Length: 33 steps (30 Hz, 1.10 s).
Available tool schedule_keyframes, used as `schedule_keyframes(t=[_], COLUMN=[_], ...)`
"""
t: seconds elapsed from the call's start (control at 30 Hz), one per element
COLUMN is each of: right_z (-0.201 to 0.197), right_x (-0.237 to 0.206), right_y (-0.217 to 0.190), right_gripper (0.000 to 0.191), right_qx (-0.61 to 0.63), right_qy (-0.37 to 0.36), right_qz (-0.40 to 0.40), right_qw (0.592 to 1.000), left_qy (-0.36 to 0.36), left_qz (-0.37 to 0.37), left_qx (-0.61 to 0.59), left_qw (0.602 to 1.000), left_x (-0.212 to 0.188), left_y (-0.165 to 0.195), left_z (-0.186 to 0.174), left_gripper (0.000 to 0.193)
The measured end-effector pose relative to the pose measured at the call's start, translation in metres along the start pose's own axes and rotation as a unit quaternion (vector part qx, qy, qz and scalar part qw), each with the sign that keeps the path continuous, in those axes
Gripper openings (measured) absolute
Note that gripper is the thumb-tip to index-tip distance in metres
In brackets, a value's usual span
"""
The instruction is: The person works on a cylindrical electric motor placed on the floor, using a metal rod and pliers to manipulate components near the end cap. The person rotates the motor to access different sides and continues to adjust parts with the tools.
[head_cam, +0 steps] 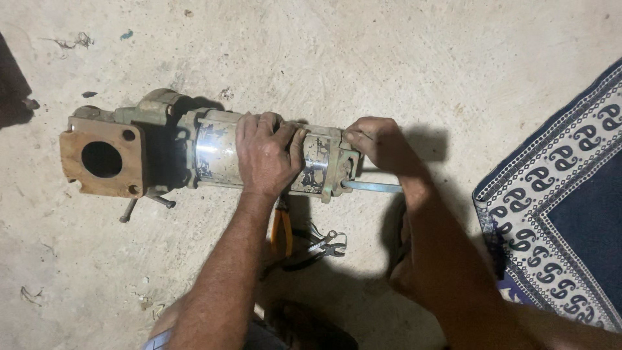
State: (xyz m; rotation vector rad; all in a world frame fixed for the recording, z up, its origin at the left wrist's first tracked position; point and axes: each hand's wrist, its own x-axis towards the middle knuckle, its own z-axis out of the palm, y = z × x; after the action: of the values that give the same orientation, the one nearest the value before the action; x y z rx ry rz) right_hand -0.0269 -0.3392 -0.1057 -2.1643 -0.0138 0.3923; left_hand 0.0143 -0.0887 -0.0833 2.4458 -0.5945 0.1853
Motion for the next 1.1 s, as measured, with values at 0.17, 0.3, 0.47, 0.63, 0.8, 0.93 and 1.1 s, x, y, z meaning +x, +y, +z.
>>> schedule_keyframes(t=[0.17, 0.3, 0.47, 0.63, 0.8, 0.93, 1.1], right_z=[0.002, 0.007, 0.007, 0.006, 0.007, 0.008, 0.011], right_x=[-0.004, -0.001, 0.0, -0.004, -0.001, -0.002, 0.001], right_y=[0.007, 0.016, 0.02, 0.019, 0.023, 0.026, 0.031], right_gripper=[0.024, 0.018, 0.017, 0.017, 0.013, 0.011, 0.004], right_qx=[0.141, 0.075, 0.05, 0.169, 0.128, 0.181, 0.175], right_qy=[-0.004, -0.006, 0.001, -0.027, -0.002, -0.017, 0.012], right_qz=[-0.013, 0.01, -0.115, 0.04, -0.078, -0.076, -0.065], right_qw=[0.99, 0.997, 0.992, 0.985, 0.989, 0.98, 0.982], left_qy=[0.001, -0.009, -0.008, -0.006, -0.006, 0.001, -0.004], left_qz=[0.0, -0.004, -0.008, 0.001, 0.004, 0.004, -0.001], left_qx=[0.0, 0.006, 0.003, 0.022, 0.019, 0.02, 0.007], left_qw=[1.0, 1.0, 1.0, 1.0, 1.0, 1.0, 1.0], left_x=[0.0, -0.003, -0.002, -0.004, -0.003, -0.004, -0.002], left_y=[-0.001, -0.003, -0.005, -0.005, -0.005, -0.004, -0.002], left_z=[0.002, 0.004, 0.009, 0.008, 0.008, 0.008, 0.008], left_gripper=[0.019, 0.019, 0.019, 0.018, 0.019, 0.02, 0.02])
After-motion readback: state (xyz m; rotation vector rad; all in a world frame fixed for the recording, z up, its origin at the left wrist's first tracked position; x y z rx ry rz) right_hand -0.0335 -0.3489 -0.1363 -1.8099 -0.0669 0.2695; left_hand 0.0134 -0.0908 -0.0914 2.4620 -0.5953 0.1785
